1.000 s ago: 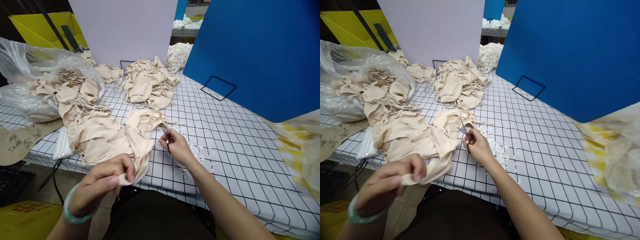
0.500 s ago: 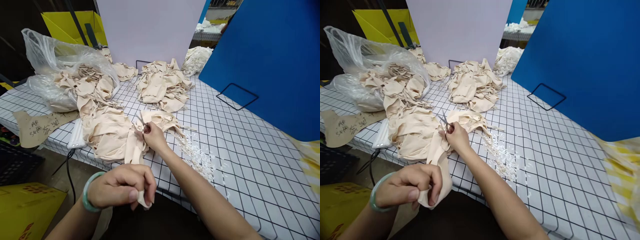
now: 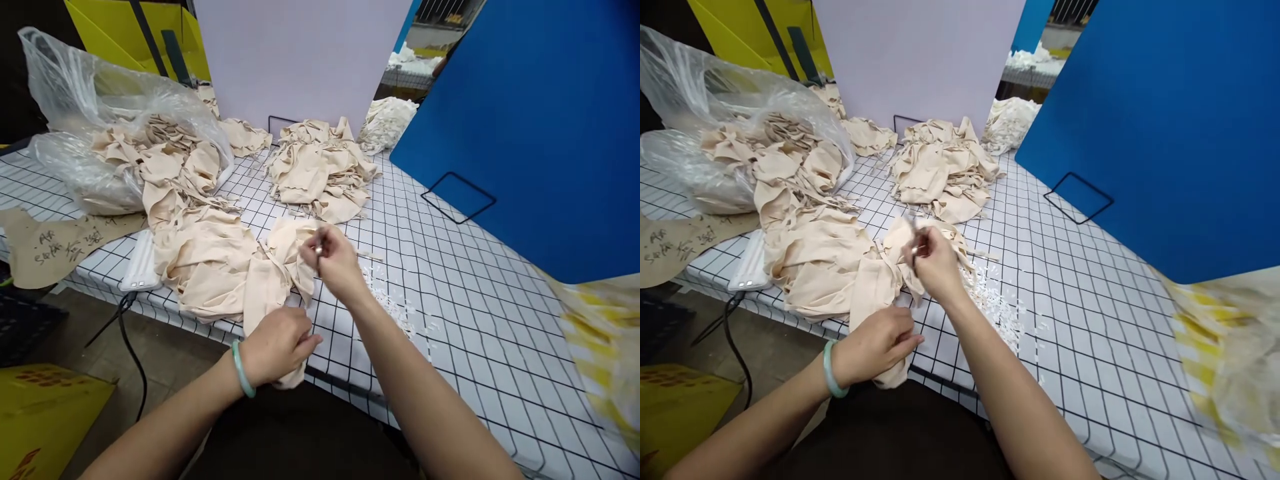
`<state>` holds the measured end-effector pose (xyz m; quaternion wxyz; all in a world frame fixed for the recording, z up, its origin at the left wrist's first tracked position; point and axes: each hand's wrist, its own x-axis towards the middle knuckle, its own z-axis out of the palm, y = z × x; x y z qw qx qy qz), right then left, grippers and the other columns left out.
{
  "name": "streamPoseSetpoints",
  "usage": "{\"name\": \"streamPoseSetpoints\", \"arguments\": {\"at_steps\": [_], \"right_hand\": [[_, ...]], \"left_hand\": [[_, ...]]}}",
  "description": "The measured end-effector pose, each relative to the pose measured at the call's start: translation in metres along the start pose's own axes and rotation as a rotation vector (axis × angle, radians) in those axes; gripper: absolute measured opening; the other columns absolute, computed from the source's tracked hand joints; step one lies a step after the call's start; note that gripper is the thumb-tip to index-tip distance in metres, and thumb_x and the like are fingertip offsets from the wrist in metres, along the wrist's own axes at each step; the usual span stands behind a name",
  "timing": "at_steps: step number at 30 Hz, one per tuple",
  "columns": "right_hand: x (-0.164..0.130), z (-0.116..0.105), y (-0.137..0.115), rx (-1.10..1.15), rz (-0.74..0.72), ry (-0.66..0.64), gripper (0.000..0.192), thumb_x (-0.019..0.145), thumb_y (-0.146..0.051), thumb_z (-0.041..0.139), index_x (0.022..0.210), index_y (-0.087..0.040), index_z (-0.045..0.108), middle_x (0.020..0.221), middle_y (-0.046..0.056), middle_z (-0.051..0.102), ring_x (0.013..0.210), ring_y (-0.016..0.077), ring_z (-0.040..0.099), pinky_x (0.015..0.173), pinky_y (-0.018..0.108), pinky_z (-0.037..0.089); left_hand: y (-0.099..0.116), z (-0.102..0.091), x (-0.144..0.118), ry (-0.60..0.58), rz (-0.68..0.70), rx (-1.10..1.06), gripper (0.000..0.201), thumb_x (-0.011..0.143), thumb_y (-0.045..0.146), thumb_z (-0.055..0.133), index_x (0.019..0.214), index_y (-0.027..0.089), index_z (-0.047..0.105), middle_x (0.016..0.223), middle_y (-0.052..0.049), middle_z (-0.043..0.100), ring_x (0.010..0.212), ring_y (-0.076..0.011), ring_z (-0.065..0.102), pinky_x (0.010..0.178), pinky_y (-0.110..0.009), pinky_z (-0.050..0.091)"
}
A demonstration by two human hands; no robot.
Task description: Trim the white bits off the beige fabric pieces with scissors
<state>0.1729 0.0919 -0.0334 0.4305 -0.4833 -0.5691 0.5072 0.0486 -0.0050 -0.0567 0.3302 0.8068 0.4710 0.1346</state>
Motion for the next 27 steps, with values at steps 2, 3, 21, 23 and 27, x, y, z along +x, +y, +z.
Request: {"name": "streamPoseSetpoints", "arguments": {"at_steps": [2, 3, 21, 23, 27], "right_hand": [[0.002, 0.02, 0.015, -0.209, 0.037, -0.067, 0.026, 0.066, -0.026, 0.073, 0.076, -0.024, 0.049, 0.073, -0.002, 0.06, 0.064, 0.0154, 0.053, 0.059, 0.029, 0.042], [0.004, 0.029, 0.023, -0.274, 0.034, -0.081, 0.025, 0.064, -0.021, 0.072, 0.074, -0.024, 0.05, 0.07, -0.003, 0.059, 0.064, 0.016, 0.052, 0.061, 0.029, 0.041], [0.006, 0.031, 0.041, -0.22, -0.012, -0.005, 0.017, 0.071, -0.017, 0.062, 0.077, -0.024, 0.047, 0.072, -0.005, 0.054, 0.067, 0.0143, 0.052, 0.069, 0.03, 0.045], [0.003, 0.02, 0.026, -0.065, -0.051, 0.006, 0.021, 0.075, -0.024, 0.065, 0.081, -0.025, 0.044, 0.077, -0.004, 0.052, 0.071, 0.0138, 0.056, 0.072, 0.03, 0.049], [-0.034, -0.01, -0.01, 0.35, -0.16, -0.123, 0.033, 0.076, -0.027, 0.075, 0.08, -0.025, 0.042, 0.078, -0.005, 0.048, 0.078, 0.0158, 0.063, 0.082, 0.036, 0.056]], "left_hand": [[0.001, 0.005, -0.003, -0.036, 0.022, 0.018, 0.034, 0.093, 0.028, 0.058, 0.062, 0.018, 0.048, 0.071, -0.003, 0.053, 0.069, -0.0173, 0.049, 0.066, -0.029, 0.037], [0.001, 0.006, -0.006, -0.051, 0.024, 0.004, 0.031, 0.092, 0.026, 0.059, 0.063, 0.017, 0.05, 0.072, -0.003, 0.054, 0.069, -0.0175, 0.05, 0.067, -0.029, 0.038], [-0.014, 0.014, -0.03, 0.126, -0.242, -0.604, 0.042, 0.093, 0.045, 0.056, 0.062, 0.016, 0.052, 0.061, 0.001, 0.049, 0.062, -0.0136, 0.047, 0.063, -0.027, 0.041], [-0.016, 0.011, -0.03, 0.096, -0.359, -0.883, 0.046, 0.092, 0.055, 0.055, 0.074, 0.013, 0.063, 0.065, -0.002, 0.058, 0.064, -0.0146, 0.054, 0.064, -0.027, 0.045], [-0.015, -0.008, -0.013, 0.166, -0.415, -1.531, 0.046, 0.098, 0.052, 0.05, 0.1, 0.01, 0.069, 0.097, -0.012, 0.072, 0.085, -0.0178, 0.068, 0.082, -0.03, 0.054]]}}
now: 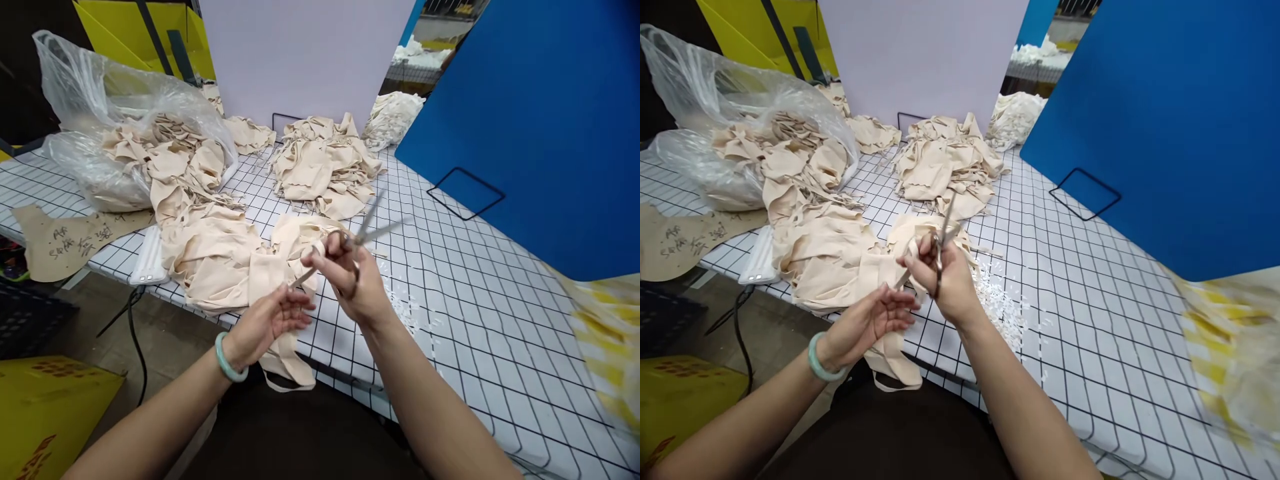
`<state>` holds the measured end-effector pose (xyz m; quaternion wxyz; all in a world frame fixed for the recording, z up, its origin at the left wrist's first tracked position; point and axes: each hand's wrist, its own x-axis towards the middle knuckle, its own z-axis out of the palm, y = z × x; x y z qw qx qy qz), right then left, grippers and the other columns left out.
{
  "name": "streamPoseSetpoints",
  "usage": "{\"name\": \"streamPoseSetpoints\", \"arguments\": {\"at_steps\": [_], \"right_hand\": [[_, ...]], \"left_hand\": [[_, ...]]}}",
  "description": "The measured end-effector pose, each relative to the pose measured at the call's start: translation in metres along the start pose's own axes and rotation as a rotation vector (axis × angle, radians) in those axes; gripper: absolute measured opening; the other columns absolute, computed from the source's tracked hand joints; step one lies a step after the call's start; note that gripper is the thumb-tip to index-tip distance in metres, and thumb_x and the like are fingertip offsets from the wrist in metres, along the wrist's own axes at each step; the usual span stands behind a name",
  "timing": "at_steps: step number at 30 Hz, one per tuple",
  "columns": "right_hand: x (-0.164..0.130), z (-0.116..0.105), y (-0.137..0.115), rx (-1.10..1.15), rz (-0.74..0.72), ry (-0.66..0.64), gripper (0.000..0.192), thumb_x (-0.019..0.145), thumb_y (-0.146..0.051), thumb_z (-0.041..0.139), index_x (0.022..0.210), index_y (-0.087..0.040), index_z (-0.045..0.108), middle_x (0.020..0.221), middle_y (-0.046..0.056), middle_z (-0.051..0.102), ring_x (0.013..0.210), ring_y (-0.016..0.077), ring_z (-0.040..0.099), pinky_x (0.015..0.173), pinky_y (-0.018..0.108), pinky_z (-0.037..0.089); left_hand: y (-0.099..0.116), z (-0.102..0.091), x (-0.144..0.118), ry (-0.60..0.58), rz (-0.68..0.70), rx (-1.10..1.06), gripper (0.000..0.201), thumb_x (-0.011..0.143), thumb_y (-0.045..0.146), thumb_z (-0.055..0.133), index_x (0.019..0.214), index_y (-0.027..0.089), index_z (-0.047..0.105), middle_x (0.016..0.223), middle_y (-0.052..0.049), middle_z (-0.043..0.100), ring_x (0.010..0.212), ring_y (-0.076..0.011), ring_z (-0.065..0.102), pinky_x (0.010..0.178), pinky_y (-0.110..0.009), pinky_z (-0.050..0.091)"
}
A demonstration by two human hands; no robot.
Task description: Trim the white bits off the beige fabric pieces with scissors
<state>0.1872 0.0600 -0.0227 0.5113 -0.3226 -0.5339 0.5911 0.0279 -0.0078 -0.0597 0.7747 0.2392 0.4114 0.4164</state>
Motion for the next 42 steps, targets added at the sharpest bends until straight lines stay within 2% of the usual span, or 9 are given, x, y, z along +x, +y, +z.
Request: {"name": "streamPoseSetpoints", "arguments": {"at_steps": [4, 8, 12, 15, 19, 27, 30, 33, 42], "right_hand": [[-0.064, -0.001, -0.021, 0.017, 0.089, -0.276, 0.025, 0.083, -0.021, 0.07, 0.081, -0.026, 0.045, 0.082, 0.0, 0.059, 0.078, 0.0179, 0.065, 0.076, 0.038, 0.058], [-0.098, -0.018, -0.011, -0.048, 0.184, -0.352, 0.021, 0.087, -0.027, 0.067, 0.083, -0.025, 0.047, 0.085, 0.004, 0.066, 0.083, 0.0217, 0.068, 0.079, 0.041, 0.057], [-0.073, -0.042, -0.003, -0.091, -0.013, 0.005, 0.022, 0.086, -0.035, 0.069, 0.084, -0.026, 0.049, 0.097, 0.004, 0.07, 0.105, 0.0252, 0.066, 0.1, 0.048, 0.049], [-0.046, -0.045, -0.004, -0.193, 0.04, -0.236, 0.023, 0.079, -0.038, 0.074, 0.084, -0.026, 0.055, 0.104, 0.005, 0.07, 0.117, 0.0272, 0.06, 0.105, 0.049, 0.045], [-0.028, -0.033, -0.001, -0.202, 0.214, -0.546, 0.025, 0.071, -0.034, 0.076, 0.088, -0.023, 0.061, 0.091, 0.002, 0.065, 0.089, 0.0208, 0.063, 0.082, 0.038, 0.054], [-0.019, -0.024, 0.005, -0.327, -0.176, 0.122, 0.016, 0.079, -0.025, 0.068, 0.082, -0.025, 0.052, 0.082, -0.001, 0.056, 0.075, 0.0152, 0.055, 0.072, 0.032, 0.051], [-0.021, -0.016, 0.004, -0.389, -0.319, 0.166, 0.017, 0.081, -0.023, 0.065, 0.083, -0.025, 0.049, 0.08, -0.002, 0.053, 0.076, 0.0161, 0.056, 0.074, 0.033, 0.052], [-0.029, -0.018, 0.002, -0.39, -0.367, 0.196, 0.015, 0.083, -0.021, 0.063, 0.086, -0.026, 0.049, 0.081, -0.002, 0.052, 0.077, 0.0161, 0.057, 0.073, 0.033, 0.052], [-0.072, -0.062, 0.01, -0.641, -0.144, -0.095, 0.022, 0.077, -0.007, 0.059, 0.092, -0.023, 0.059, 0.08, -0.001, 0.056, 0.063, 0.0114, 0.049, 0.055, 0.025, 0.044]], "left_hand": [[0.029, 0.014, 0.011, -0.016, -0.006, -0.275, 0.027, 0.101, 0.022, 0.046, 0.095, 0.008, 0.069, 0.094, -0.011, 0.071, 0.083, -0.0144, 0.069, 0.079, -0.025, 0.057], [0.04, 0.022, 0.006, -0.017, 0.016, -0.156, 0.013, 0.092, 0.017, 0.062, 0.092, 0.007, 0.069, 0.077, -0.002, 0.06, 0.049, -0.0009, 0.045, 0.044, -0.011, 0.035], [0.045, 0.034, -0.009, -0.28, -0.053, 0.185, 0.024, 0.089, 0.03, 0.068, 0.1, 0.009, 0.072, 0.06, 0.007, 0.039, 0.045, -0.0011, 0.024, 0.041, -0.015, 0.017], [0.061, 0.045, -0.02, -0.511, -0.088, 0.432, 0.031, 0.094, 0.036, 0.061, 0.105, 0.01, 0.074, 0.055, 0.007, 0.033, 0.048, -0.0049, 0.025, 0.044, -0.019, 0.016], [0.086, 0.041, -0.031, -0.635, -0.106, 0.625, 0.03, 0.093, 0.036, 0.061, 0.096, 0.01, 0.077, 0.05, 0.006, 0.035, 0.045, -0.0056, 0.027, 0.042, -0.02, 0.018], [0.032, 0.014, -0.023, -0.496, -0.275, 0.045, 0.039, 0.085, 0.032, 0.062, 0.115, 0.008, 0.07, 0.096, -0.013, 0.071, 0.082, -0.0205, 0.068, 0.071, -0.03, 0.056], [0.009, 0.024, -0.013, -0.496, -0.292, -0.271, 0.044, 0.085, 0.039, 0.057, 0.111, 0.006, 0.07, 0.099, -0.013, 0.068, 0.085, -0.0202, 0.065, 0.086, -0.037, 0.054], [0.004, 0.033, -0.009, -0.396, -0.313, -0.358, 0.024, 0.085, 0.025, 0.06, 0.097, 0.007, 0.07, 0.079, -0.003, 0.056, 0.065, -0.0088, 0.052, 0.067, -0.023, 0.048], [0.007, 0.021, -0.021, -0.06, 0.054, 0.074, 0.021, 0.086, 0.031, 0.073, 0.087, 0.015, 0.059, 0.065, 0.004, 0.044, 0.054, -0.0045, 0.032, 0.049, -0.017, 0.021]]}}
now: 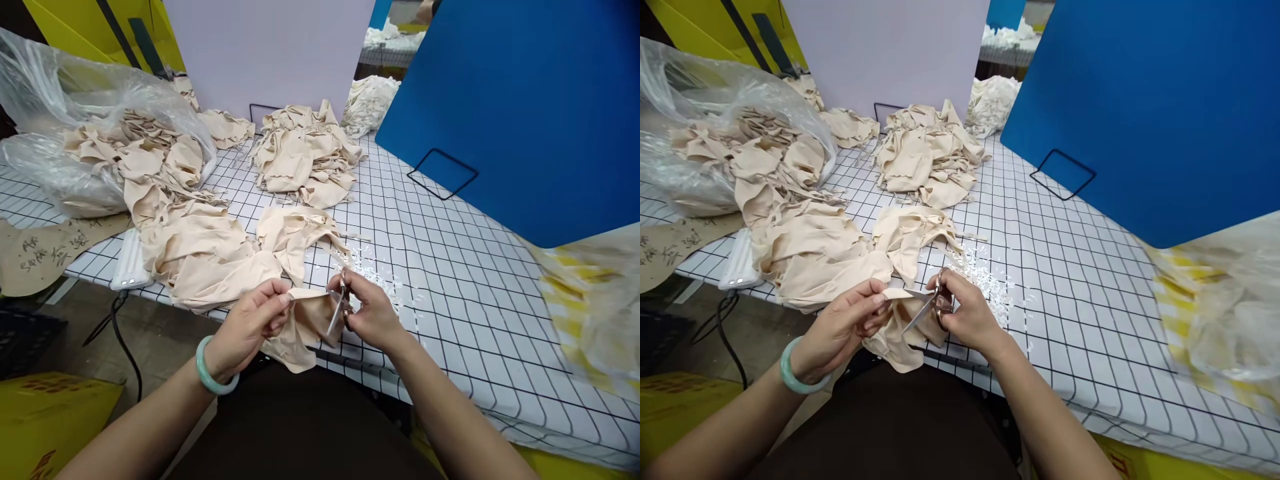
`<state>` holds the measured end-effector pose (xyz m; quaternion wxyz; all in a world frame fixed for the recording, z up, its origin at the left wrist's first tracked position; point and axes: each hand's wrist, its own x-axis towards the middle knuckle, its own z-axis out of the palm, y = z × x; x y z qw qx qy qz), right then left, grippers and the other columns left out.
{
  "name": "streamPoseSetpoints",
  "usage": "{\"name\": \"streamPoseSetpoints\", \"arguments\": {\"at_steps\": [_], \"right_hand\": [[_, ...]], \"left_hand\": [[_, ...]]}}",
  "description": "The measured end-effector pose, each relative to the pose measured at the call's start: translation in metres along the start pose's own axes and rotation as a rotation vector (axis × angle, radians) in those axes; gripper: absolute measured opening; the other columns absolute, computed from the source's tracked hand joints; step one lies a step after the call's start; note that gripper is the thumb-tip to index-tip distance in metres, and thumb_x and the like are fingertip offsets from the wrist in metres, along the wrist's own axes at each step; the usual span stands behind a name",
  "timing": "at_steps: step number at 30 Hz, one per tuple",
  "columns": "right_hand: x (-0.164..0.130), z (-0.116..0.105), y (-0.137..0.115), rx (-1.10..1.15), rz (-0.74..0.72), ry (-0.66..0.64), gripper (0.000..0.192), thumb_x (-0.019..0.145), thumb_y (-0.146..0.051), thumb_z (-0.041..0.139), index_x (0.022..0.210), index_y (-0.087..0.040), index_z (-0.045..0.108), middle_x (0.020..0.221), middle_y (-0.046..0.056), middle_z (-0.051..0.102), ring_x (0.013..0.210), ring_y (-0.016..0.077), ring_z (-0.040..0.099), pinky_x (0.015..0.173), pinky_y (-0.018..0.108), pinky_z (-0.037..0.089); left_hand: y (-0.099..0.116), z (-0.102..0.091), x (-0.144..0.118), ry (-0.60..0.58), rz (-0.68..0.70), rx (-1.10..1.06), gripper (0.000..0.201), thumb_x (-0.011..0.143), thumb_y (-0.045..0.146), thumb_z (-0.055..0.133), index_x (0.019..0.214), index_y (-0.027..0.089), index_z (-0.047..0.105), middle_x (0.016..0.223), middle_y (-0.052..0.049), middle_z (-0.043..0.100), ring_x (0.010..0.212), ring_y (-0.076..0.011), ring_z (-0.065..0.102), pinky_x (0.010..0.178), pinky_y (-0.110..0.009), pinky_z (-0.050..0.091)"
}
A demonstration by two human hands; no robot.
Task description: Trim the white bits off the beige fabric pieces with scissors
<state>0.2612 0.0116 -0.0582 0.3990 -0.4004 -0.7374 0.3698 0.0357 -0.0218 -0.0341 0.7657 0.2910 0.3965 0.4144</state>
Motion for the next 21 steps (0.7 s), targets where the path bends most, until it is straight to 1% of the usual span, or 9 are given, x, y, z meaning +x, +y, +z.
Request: {"name": "streamPoseSetpoints", "arguments": {"at_steps": [4, 7, 11, 13, 15, 16, 18, 19, 21], "right_hand": [[-0.005, 0.013, 0.005, 0.023, 0.054, 0.315, 0.02, 0.076, -0.01, 0.059, 0.09, -0.024, 0.055, 0.081, -0.002, 0.057, 0.068, 0.0127, 0.055, 0.061, 0.026, 0.049], [-0.003, 0.02, -0.003, 0.081, 0.123, 0.451, 0.016, 0.079, -0.016, 0.061, 0.09, -0.024, 0.053, 0.078, -0.003, 0.055, 0.061, 0.0108, 0.052, 0.055, 0.024, 0.047], [-0.002, 0.022, -0.015, 0.111, 0.11, 0.422, 0.014, 0.079, -0.017, 0.062, 0.09, -0.024, 0.055, 0.078, -0.003, 0.056, 0.058, 0.0093, 0.05, 0.053, 0.023, 0.045], [-0.003, 0.024, -0.018, 0.109, 0.098, 0.394, 0.013, 0.079, -0.017, 0.063, 0.089, -0.023, 0.057, 0.078, -0.003, 0.057, 0.059, 0.01, 0.051, 0.055, 0.023, 0.045], [-0.008, 0.031, -0.018, 0.121, 0.12, 0.353, 0.009, 0.08, -0.02, 0.065, 0.086, -0.023, 0.059, 0.075, -0.002, 0.057, 0.06, 0.0108, 0.052, 0.055, 0.024, 0.045], [-0.011, 0.038, -0.018, 0.149, 0.154, 0.326, 0.008, 0.08, -0.022, 0.066, 0.084, -0.022, 0.059, 0.073, -0.002, 0.057, 0.059, 0.0111, 0.052, 0.055, 0.024, 0.044], [-0.021, 0.054, -0.016, 0.262, 0.263, 0.263, 0.011, 0.081, -0.029, 0.067, 0.083, -0.021, 0.059, 0.07, -0.002, 0.057, 0.057, 0.0111, 0.051, 0.053, 0.024, 0.043], [-0.026, 0.062, -0.015, 0.334, 0.324, 0.227, 0.014, 0.082, -0.032, 0.067, 0.083, -0.021, 0.058, 0.069, -0.002, 0.057, 0.056, 0.0109, 0.051, 0.052, 0.024, 0.043], [-0.035, 0.075, -0.014, 0.453, 0.412, 0.167, 0.019, 0.083, -0.037, 0.065, 0.083, -0.021, 0.056, 0.068, -0.003, 0.055, 0.054, 0.0103, 0.048, 0.05, 0.024, 0.042]], "left_hand": [[-0.009, -0.001, -0.002, -0.135, -0.292, 0.012, 0.026, 0.087, 0.038, 0.071, 0.092, 0.013, 0.064, 0.066, 0.005, 0.044, 0.05, -0.0023, 0.025, 0.047, -0.018, 0.014], [-0.008, 0.0, -0.004, -0.18, -0.308, 0.046, 0.031, 0.089, 0.042, 0.068, 0.092, 0.011, 0.069, 0.062, 0.005, 0.042, 0.049, -0.0028, 0.022, 0.047, -0.019, 0.015], [0.0, 0.002, -0.008, -0.246, -0.19, 0.15, 0.032, 0.094, 0.043, 0.062, 0.095, 0.013, 0.073, 0.052, 0.006, 0.036, 0.048, -0.0052, 0.025, 0.048, -0.019, 0.023], [0.005, 0.003, -0.009, -0.239, -0.088, 0.224, 0.032, 0.096, 0.042, 0.059, 0.095, 0.015, 0.074, 0.052, 0.005, 0.037, 0.05, -0.0072, 0.033, 0.051, -0.02, 0.031], [0.008, 0.004, -0.009, -0.174, 0.108, 0.336, 0.029, 0.096, 0.04, 0.059, 0.092, 0.016, 0.075, 0.068, -0.001, 0.049, 0.063, -0.0108, 0.047, 0.061, -0.022, 0.041], [0.009, 0.005, -0.008, -0.123, 0.234, 0.399, 0.028, 0.096, 0.039, 0.06, 0.09, 0.017, 0.076, 0.081, -0.004, 0.054, 0.077, -0.0138, 0.053, 0.069, -0.024, 0.045], [0.008, 0.008, -0.004, -0.044, 0.454, 0.473, 0.027, 0.096, 0.036, 0.059, 0.086, 0.017, 0.076, 0.105, -0.009, 0.054, 0.104, -0.0193, 0.053, 0.085, -0.027, 0.047], [0.006, 0.011, -0.001, -0.03, 0.505, 0.455, 0.027, 0.097, 0.035, 0.059, 0.085, 0.017, 0.075, 0.111, -0.009, 0.053, 0.107, -0.0198, 0.052, 0.088, -0.028, 0.047], [-0.001, 0.017, 0.006, -0.046, 0.479, 0.318, 0.028, 0.098, 0.035, 0.057, 0.082, 0.017, 0.071, 0.112, -0.008, 0.052, 0.092, -0.0157, 0.057, 0.079, -0.027, 0.05]]}}
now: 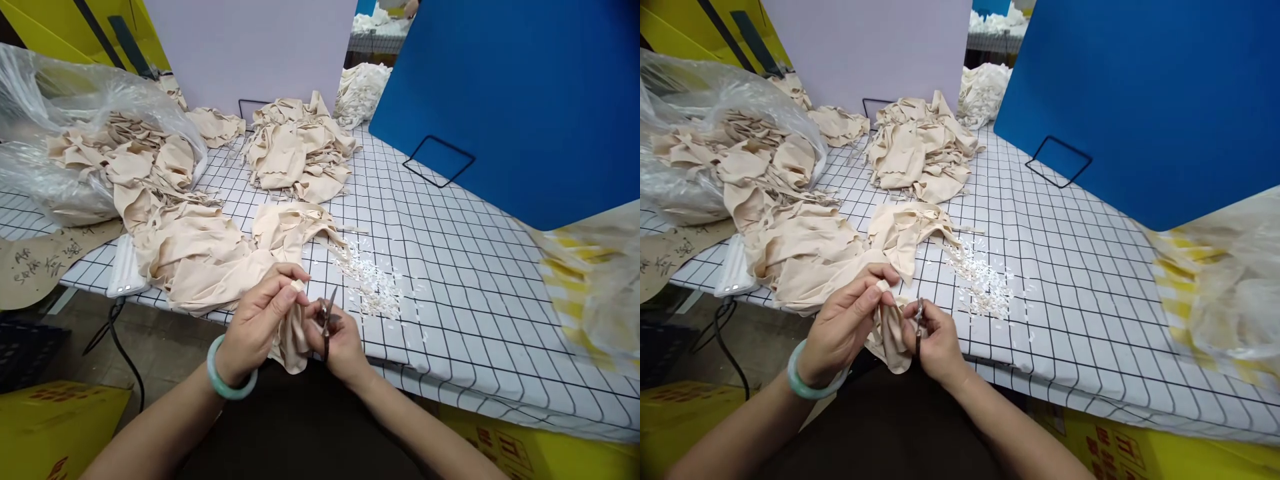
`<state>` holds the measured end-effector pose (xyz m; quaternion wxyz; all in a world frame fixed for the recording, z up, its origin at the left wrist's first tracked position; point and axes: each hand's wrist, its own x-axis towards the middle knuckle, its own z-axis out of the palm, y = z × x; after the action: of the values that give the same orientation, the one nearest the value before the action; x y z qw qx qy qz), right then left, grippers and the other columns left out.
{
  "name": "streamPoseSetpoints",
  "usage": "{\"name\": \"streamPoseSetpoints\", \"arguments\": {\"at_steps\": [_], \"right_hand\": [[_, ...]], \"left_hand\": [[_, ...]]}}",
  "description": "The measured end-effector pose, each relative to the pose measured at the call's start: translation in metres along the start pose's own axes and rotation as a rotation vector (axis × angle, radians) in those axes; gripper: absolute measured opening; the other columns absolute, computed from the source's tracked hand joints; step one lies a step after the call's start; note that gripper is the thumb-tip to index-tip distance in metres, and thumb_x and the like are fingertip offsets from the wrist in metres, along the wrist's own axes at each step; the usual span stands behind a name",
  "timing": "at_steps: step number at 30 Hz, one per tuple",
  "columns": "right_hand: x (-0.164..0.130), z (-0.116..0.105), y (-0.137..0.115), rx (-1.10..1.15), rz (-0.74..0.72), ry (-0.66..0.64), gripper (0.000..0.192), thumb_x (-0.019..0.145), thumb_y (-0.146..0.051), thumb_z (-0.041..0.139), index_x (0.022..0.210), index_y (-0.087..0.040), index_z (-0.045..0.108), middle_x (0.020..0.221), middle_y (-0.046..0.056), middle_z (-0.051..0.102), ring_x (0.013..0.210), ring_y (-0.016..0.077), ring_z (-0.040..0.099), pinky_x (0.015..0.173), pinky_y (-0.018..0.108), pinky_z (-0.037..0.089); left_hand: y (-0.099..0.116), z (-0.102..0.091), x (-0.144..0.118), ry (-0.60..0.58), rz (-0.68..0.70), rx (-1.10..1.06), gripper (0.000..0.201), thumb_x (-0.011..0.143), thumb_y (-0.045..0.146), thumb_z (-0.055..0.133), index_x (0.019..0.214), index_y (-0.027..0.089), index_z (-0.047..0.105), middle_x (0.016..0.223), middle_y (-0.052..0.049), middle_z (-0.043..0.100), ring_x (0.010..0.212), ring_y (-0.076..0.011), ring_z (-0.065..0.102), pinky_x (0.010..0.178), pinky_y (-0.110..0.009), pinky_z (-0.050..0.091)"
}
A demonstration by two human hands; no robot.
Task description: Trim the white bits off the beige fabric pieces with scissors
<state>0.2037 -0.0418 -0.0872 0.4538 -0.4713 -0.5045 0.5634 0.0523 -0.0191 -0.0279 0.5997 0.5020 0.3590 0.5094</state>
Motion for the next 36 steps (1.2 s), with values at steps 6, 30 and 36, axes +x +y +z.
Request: {"name": "streamPoseSetpoints", "arguments": {"at_steps": [6, 30, 36], "right_hand": [[-0.008, -0.029, -0.019, -0.361, -0.072, -0.023, 0.025, 0.083, -0.045, 0.066, 0.082, -0.022, 0.058, 0.079, 0.002, 0.058, 0.074, 0.0182, 0.056, 0.069, 0.033, 0.049], [-0.013, -0.061, -0.031, -0.763, -0.229, 0.008, 0.054, 0.075, -0.064, 0.073, 0.054, -0.022, 0.045, 0.056, -0.001, 0.052, 0.058, 0.0148, 0.047, 0.066, 0.033, 0.038], [-0.015, -0.06, -0.031, -0.751, -0.202, -0.005, 0.056, 0.076, -0.065, 0.072, 0.054, -0.022, 0.043, 0.055, -0.001, 0.051, 0.058, 0.0148, 0.046, 0.067, 0.034, 0.038]], "left_hand": [[-0.024, 0.015, 0.004, 0.033, -0.03, 0.022, 0.028, 0.101, 0.033, 0.051, 0.083, 0.017, 0.065, 0.087, -0.003, 0.049, 0.066, -0.01, 0.046, 0.058, -0.024, 0.04], [-0.029, 0.03, 0.002, -0.177, 0.204, 0.483, 0.025, 0.102, 0.017, 0.037, 0.081, 0.019, 0.05, 0.103, -0.008, 0.046, 0.103, -0.0208, 0.047, 0.089, -0.034, 0.043], [-0.029, 0.031, 0.001, -0.191, 0.21, 0.5, 0.024, 0.102, 0.015, 0.036, 0.084, 0.018, 0.052, 0.102, -0.008, 0.046, 0.105, -0.0205, 0.047, 0.088, -0.033, 0.042]]}}
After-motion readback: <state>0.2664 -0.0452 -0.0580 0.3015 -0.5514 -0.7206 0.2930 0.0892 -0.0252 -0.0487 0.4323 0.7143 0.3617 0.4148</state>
